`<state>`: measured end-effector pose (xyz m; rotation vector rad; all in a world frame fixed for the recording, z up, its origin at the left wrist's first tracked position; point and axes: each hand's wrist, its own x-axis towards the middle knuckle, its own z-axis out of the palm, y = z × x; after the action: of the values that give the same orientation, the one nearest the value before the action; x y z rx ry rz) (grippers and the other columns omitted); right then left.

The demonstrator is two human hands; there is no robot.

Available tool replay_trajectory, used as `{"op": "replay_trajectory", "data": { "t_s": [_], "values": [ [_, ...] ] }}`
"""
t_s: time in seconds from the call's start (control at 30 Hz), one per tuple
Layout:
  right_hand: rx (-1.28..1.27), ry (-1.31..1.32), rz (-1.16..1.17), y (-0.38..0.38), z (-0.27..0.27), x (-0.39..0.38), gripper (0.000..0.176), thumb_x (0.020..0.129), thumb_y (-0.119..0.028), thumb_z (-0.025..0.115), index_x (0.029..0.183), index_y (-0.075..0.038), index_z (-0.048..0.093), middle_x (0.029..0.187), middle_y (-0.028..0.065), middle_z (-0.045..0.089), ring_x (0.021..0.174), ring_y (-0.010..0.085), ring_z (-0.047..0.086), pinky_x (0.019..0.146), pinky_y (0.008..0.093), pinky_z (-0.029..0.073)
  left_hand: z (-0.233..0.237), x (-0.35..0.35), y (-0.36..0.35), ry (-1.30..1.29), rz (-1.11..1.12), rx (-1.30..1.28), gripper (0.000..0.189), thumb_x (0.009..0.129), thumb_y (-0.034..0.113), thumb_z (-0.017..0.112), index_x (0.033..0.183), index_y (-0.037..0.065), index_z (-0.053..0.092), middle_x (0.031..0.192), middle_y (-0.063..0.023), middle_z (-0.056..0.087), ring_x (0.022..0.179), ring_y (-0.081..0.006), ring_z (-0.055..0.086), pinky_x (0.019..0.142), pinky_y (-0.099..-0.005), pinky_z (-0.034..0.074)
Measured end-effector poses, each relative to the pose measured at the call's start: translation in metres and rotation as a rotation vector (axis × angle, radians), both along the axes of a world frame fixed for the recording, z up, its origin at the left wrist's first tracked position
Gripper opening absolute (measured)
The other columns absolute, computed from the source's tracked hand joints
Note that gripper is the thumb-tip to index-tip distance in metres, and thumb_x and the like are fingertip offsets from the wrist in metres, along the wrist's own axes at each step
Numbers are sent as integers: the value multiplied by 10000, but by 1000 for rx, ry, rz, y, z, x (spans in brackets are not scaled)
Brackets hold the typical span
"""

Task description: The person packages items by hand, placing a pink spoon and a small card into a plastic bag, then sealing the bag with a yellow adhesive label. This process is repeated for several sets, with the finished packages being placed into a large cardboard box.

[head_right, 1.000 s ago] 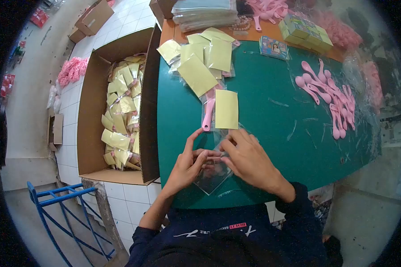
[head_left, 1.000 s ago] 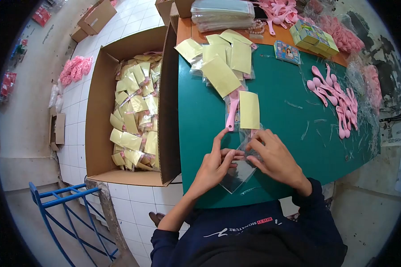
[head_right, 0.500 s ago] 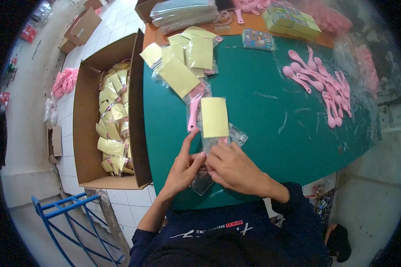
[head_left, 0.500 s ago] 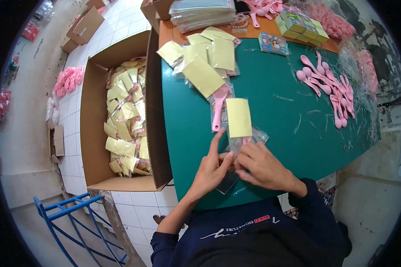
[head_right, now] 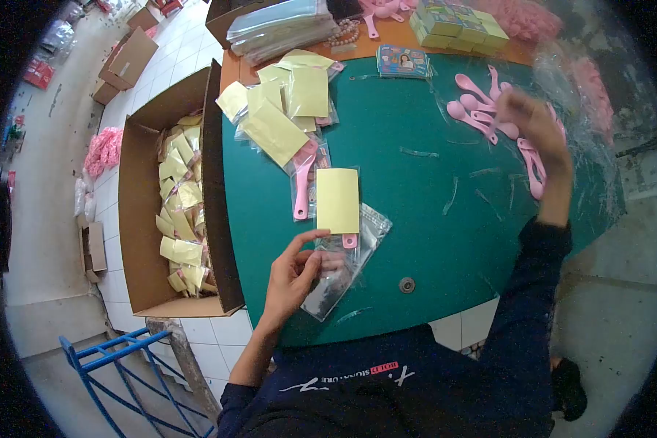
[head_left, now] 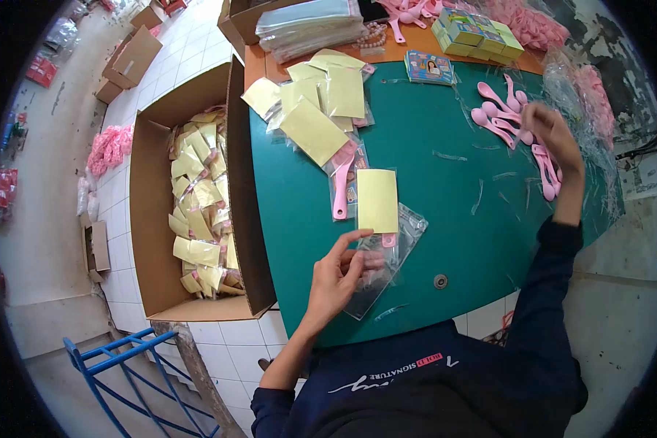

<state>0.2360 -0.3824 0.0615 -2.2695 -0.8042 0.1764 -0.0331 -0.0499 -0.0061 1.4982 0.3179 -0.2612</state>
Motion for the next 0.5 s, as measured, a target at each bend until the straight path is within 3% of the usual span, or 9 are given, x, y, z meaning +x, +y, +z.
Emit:
{"op": "replay_trajectory", "data": {
  "t_s": [0.07, 0.1, 0.13, 0.17, 0.2, 0.27, 0.3, 0.4, 0.5],
  "values": [
    [-1012, -690, -751, -62, -27, 39, 148, 857, -182, 547, 858, -34, 546, 816, 155, 592, 745, 270, 595, 617, 388, 442, -6, 0, 4, -1, -92, 25, 274, 958, 60, 424, 1218, 11, 497, 1015, -116, 644, 944, -146, 637, 706, -221, 500],
    [-1002, -542, -752, -56, -20, 26, 163, 845, -161, 562, 928, -23, 543, 883, 179, 602, 778, 307, 607, 638, 411, 455, -4, 0, 4, -5, -110, 58, 266, 960, 65, 424, 1207, 7, 506, 1018, -106, 642, 952, -144, 633, 712, -219, 498],
    [-988, -400, -748, -50, -16, 6, 214, 833, -140, 577, 999, -11, 539, 950, 203, 612, 811, 343, 619, 659, 434, 468, -1, 2, 3, -14, -124, 90, 259, 962, 70, 424, 1196, 2, 514, 1020, -96, 639, 960, -141, 630, 719, -218, 495],
    [-290, -693, -310, -23, -20, -23, 332, 798, -90, 618, 1108, -22, 521, 973, 181, 605, 829, 328, 603, 717, 412, 472, 2, 2, 1, -15, -139, 118, 254, 964, 74, 425, 1185, -2, 523, 1023, -85, 637, 968, -138, 626, 725, -217, 493],
    [-198, -383, -364, 25, -15, -72, 447, 728, -54, 684, 1146, -48, 526, 1004, 140, 568, 875, 297, 566, 769, 384, 464, 7, 4, 0, -40, -116, 95, 244, 961, 74, 433, 1174, -6, 523, 999, -61, 637, 933, -128, 632, 726, -217, 494],
    [-70, -168, 129, 89, -9, -135, 486, 658, -50, 746, 1090, -57, 523, 1061, 109, 505, 976, 287, 514, 809, 345, 452, 6, 6, -6, -95, -51, -83, 239, 961, 72, 433, 1168, -6, 522, 930, -72, 658, 926, -150, 645, 731, -230, 498],
    [-12, -44, 152, 109, -22, -163, 486, 673, -63, 728, 1114, -62, 524, 1032, 141, 482, 997, 311, 517, 834, 389, 462, 6, 5, -8, -116, -25, -171, 236, 961, 71, 433, 1165, -6, 522, 895, -77, 669, 923, -161, 652, 734, -237, 501],
    [115, -15, 139, 130, -46, -194, 347, 691, -23, 722, 997, -44, 560, 997, 129, 474, 909, 272, 566, 775, 347, 504, 17, 1, -9, -39, -16, -390, 232, 965, 59, 421, 1169, -13, 504, 966, -81, 648, 946, -178, 642, 764, -247, 502],
    [187, -2, 160, 127, -51, -190, 243, 702, 25, 698, 908, -31, 583, 1000, 114, 475, 861, 243, 588, 740, 326, 521, 17, -11, 1, 26, -91, -299, 222, 968, 60, 408, 1154, 3, 516, 1022, -114, 623, 935, -178, 641, 739, -264, 518]
  ]
}}
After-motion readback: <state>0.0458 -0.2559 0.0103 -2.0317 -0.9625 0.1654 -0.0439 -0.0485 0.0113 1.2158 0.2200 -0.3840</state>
